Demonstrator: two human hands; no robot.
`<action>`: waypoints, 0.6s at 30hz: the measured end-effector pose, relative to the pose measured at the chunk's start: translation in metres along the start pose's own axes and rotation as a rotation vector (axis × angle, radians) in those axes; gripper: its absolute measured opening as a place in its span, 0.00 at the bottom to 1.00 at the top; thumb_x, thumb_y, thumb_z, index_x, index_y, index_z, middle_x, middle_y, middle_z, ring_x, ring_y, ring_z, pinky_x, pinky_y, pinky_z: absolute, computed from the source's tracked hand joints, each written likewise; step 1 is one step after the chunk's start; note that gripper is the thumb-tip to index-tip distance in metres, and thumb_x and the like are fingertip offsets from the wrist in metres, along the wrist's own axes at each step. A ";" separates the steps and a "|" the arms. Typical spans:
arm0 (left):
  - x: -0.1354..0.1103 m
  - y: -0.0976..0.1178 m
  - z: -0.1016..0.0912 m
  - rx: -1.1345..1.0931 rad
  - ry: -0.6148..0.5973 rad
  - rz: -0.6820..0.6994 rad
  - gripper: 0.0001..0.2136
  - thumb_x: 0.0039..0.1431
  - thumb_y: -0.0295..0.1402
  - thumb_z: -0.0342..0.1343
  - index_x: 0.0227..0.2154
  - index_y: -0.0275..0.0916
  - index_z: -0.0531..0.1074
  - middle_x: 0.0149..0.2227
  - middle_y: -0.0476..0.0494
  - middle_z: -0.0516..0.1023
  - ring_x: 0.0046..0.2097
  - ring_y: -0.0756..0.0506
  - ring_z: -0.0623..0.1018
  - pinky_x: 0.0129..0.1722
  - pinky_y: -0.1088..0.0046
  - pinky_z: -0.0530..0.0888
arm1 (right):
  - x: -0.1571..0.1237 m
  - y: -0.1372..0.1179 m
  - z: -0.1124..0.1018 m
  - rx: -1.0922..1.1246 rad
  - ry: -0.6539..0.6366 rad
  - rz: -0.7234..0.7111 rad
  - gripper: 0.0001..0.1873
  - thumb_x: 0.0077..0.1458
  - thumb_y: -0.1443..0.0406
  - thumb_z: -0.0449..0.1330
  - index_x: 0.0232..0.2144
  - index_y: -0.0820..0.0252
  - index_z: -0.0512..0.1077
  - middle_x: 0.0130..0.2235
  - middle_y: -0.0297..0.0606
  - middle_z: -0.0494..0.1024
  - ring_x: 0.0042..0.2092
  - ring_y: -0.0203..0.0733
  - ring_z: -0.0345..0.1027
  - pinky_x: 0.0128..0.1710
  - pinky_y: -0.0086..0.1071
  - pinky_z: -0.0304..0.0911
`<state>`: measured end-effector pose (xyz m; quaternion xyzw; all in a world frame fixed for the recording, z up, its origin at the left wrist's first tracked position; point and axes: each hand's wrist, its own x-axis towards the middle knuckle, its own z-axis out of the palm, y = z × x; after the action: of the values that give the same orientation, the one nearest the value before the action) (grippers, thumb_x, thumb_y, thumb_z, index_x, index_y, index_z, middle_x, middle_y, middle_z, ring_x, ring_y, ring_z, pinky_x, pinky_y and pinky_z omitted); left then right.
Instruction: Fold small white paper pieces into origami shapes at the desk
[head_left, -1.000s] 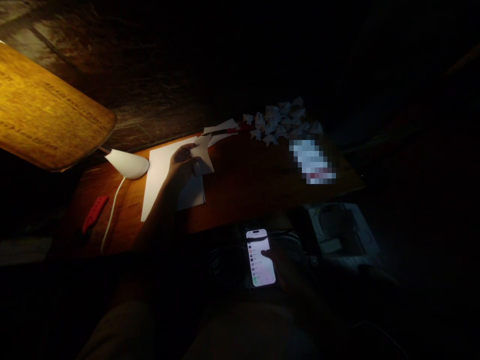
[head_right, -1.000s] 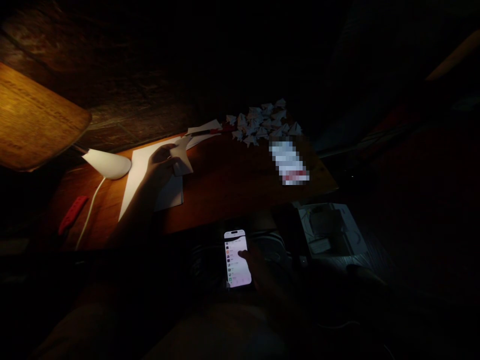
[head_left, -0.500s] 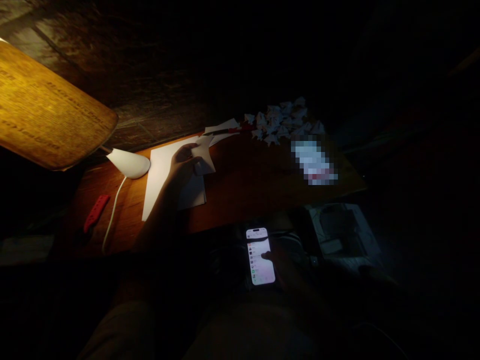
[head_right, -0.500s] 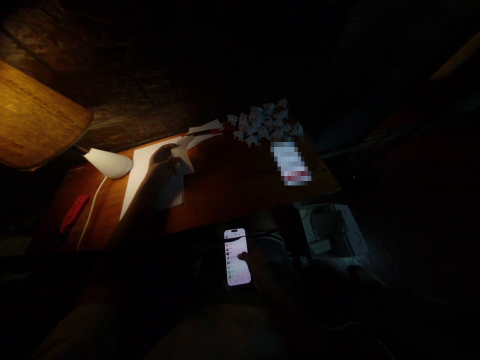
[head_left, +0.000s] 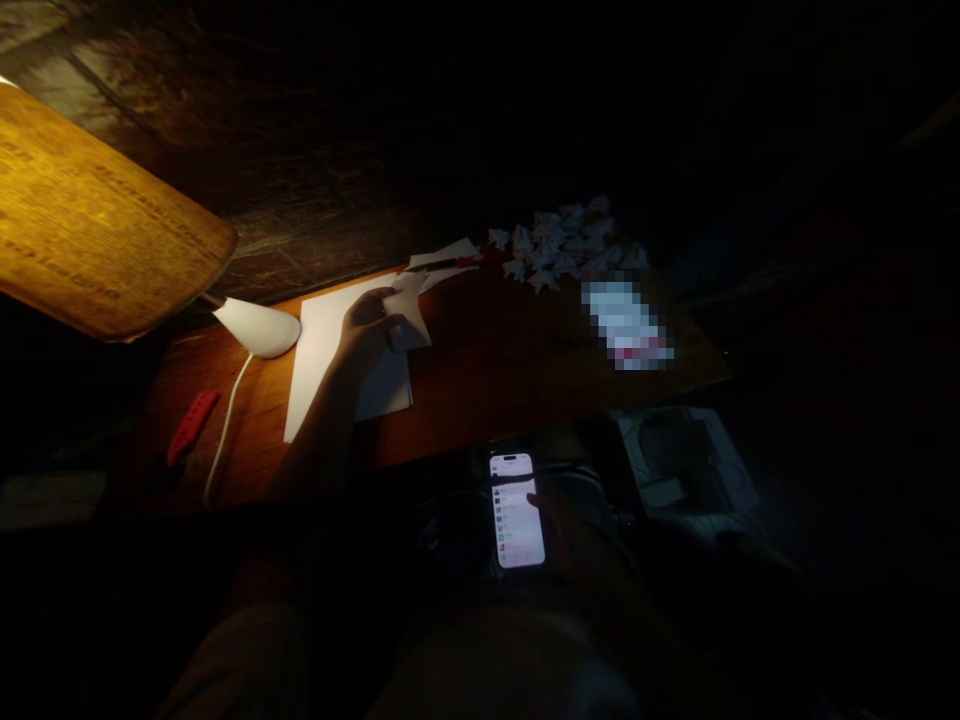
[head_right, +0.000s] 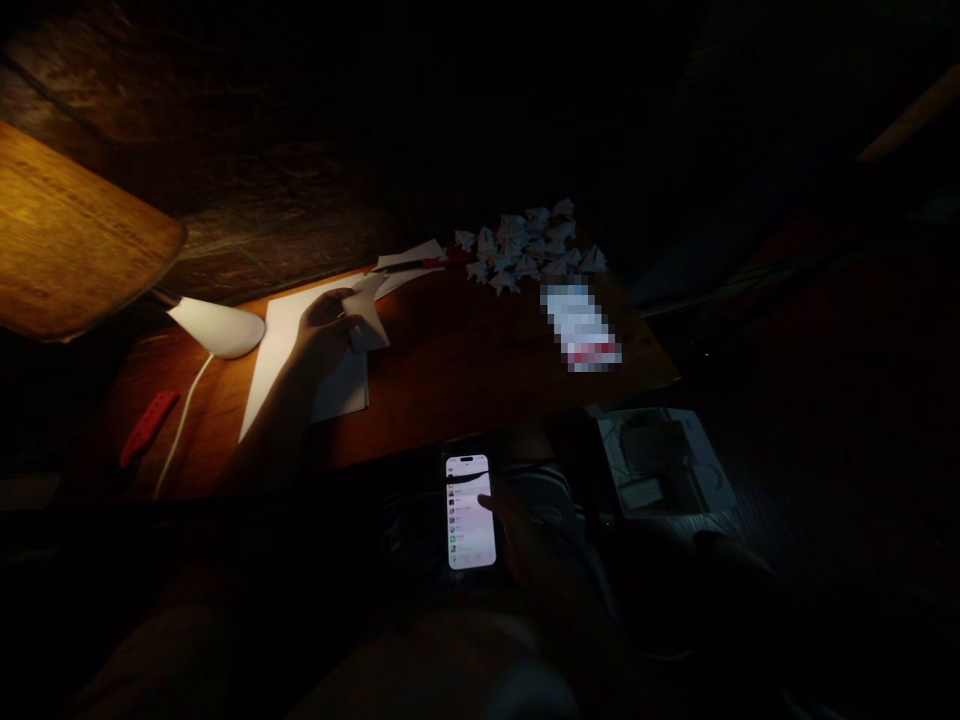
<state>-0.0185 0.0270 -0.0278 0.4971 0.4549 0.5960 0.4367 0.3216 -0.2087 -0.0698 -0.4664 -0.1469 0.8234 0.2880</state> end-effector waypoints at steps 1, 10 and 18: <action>0.000 0.000 0.000 0.009 0.002 0.002 0.22 0.37 0.23 0.71 0.39 0.40 0.75 0.40 0.45 0.81 0.41 0.44 0.81 0.35 0.75 0.78 | 0.000 -0.001 -0.001 0.014 -0.024 -0.002 0.24 0.41 0.55 0.70 0.43 0.51 0.77 0.54 0.47 0.80 0.56 0.64 0.73 0.52 0.52 0.70; 0.001 -0.004 -0.001 -0.028 0.013 0.018 0.22 0.36 0.22 0.71 0.38 0.40 0.76 0.40 0.45 0.81 0.38 0.46 0.80 0.33 0.77 0.78 | -0.014 -0.012 -0.001 -0.007 -0.285 0.012 0.44 0.33 0.71 0.73 0.57 0.49 0.74 0.55 0.44 0.80 0.56 0.60 0.74 0.56 0.50 0.68; 0.000 0.001 0.001 -0.001 0.002 0.005 0.22 0.37 0.21 0.71 0.38 0.39 0.76 0.40 0.44 0.81 0.38 0.45 0.80 0.33 0.75 0.78 | -0.014 -0.006 -0.001 -0.002 -0.368 0.020 0.53 0.36 0.72 0.75 0.65 0.49 0.65 0.61 0.45 0.75 0.62 0.58 0.70 0.62 0.54 0.63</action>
<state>-0.0176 0.0271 -0.0268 0.4976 0.4538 0.5978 0.4349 0.3299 -0.2121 -0.0577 -0.3096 -0.1934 0.8975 0.2475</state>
